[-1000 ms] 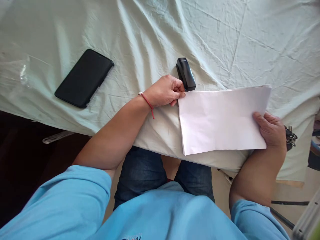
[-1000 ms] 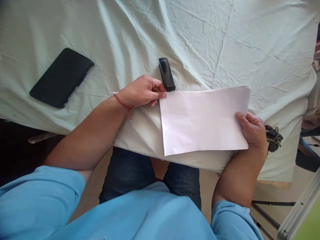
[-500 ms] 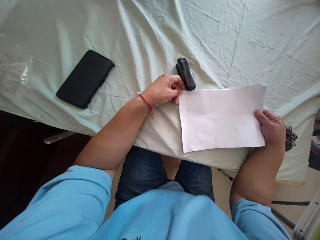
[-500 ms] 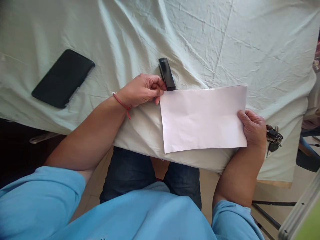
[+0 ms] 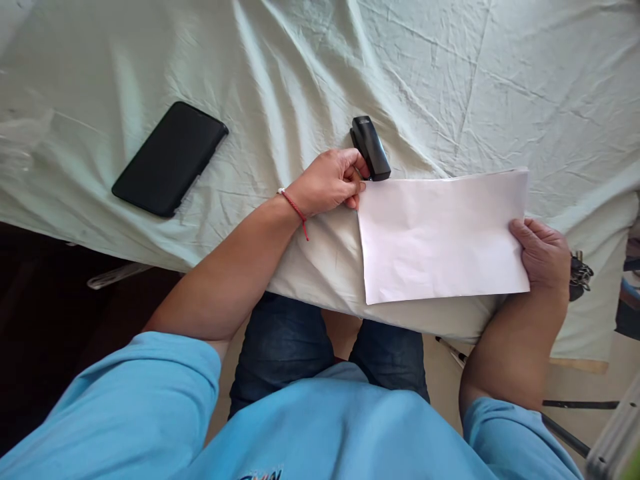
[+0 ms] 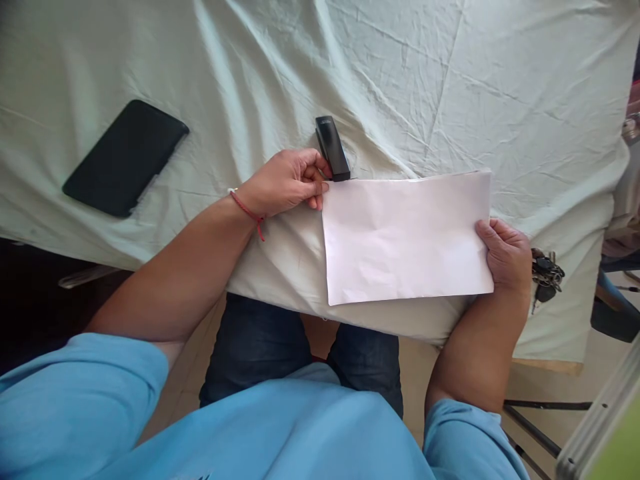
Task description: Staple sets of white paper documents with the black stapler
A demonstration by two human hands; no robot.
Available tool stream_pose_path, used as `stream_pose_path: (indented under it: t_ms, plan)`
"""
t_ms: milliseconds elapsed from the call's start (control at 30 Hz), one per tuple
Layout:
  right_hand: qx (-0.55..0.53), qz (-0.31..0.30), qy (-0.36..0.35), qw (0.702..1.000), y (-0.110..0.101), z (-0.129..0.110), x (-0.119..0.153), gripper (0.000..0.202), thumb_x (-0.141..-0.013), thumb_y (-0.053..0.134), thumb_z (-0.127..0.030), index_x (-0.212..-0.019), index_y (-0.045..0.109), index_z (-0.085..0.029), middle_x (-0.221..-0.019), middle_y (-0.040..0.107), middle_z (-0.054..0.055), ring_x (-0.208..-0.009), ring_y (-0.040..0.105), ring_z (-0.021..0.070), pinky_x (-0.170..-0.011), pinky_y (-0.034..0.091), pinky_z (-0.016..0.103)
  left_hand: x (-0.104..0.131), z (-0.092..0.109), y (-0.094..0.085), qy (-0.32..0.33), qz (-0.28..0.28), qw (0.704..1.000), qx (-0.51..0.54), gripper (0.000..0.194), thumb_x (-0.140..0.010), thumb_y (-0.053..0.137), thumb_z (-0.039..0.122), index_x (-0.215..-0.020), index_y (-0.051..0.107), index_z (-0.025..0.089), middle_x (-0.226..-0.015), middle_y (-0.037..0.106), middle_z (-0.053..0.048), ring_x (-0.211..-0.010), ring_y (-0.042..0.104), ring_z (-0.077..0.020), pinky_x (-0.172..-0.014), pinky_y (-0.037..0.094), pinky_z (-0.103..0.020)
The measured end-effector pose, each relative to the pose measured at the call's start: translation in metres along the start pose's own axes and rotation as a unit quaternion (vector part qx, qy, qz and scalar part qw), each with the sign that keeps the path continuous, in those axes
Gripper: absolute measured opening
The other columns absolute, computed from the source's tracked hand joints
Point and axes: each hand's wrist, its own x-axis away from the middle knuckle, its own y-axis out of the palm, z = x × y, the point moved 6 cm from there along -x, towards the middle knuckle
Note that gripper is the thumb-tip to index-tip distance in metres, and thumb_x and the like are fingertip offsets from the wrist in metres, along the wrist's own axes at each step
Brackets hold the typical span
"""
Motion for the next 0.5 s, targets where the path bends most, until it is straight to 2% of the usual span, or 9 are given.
stream_pose_path:
  t_ms: [167, 267, 367, 500]
  plan:
    - [-0.002, -0.005, 0.02, 1.0, -0.0022, 0.0038, -0.0009, 0.063, -0.051, 0.116, -0.064, -0.091, 0.09, -0.022, -0.084, 0.081, -0.001, -0.07, 0.062, 0.0138, -0.059, 0.049, 0.027, 0.0, -0.0057, 0.0006, -0.037, -0.006, 0.999, 0.016, 0.032, -0.098, 0.085, 0.017, -0.122, 0.064, 0.024, -0.073, 0.075, 0.004, -0.067, 0.073, -0.0159, -0.064, 0.058, -0.032]
    - [0.001, -0.008, 0.029, 1.0, -0.0034, 0.0056, -0.0013, 0.062, -0.052, 0.115, -0.062, -0.091, 0.088, -0.021, -0.084, 0.081, 0.0, -0.069, 0.062, 0.0135, -0.059, 0.05, 0.026, -0.0003, -0.009, 0.0005, -0.025, 0.009, 1.0, 0.011, 0.038, -0.099, 0.081, 0.015, -0.129, 0.061, 0.024, -0.073, 0.074, 0.005, -0.067, 0.075, -0.0173, -0.064, 0.056, -0.032]
    - [0.003, -0.003, 0.036, 0.999, -0.004, 0.0069, -0.0017, 0.06, -0.052, 0.115, -0.059, -0.091, 0.087, -0.022, -0.085, 0.082, 0.001, -0.068, 0.063, 0.0144, -0.057, 0.05, 0.027, -0.0004, -0.0083, -0.0008, 0.003, 0.049, 0.999, -0.011, 0.04, -0.101, 0.082, 0.018, -0.135, 0.061, 0.025, -0.073, 0.072, 0.007, -0.067, 0.076, -0.0182, -0.066, 0.055, -0.032]
    - [-0.005, 0.004, 0.033, 0.999, -0.0037, 0.0069, -0.002, 0.056, -0.053, 0.114, -0.056, -0.089, 0.087, -0.023, -0.086, 0.083, 0.001, -0.068, 0.065, 0.0149, -0.057, 0.052, 0.027, 0.002, -0.0013, -0.0026, 0.006, 0.117, 0.993, -0.034, 0.048, -0.1, 0.084, 0.018, -0.142, 0.062, 0.026, -0.078, 0.074, 0.007, -0.065, 0.068, -0.0147, -0.067, 0.056, -0.032]
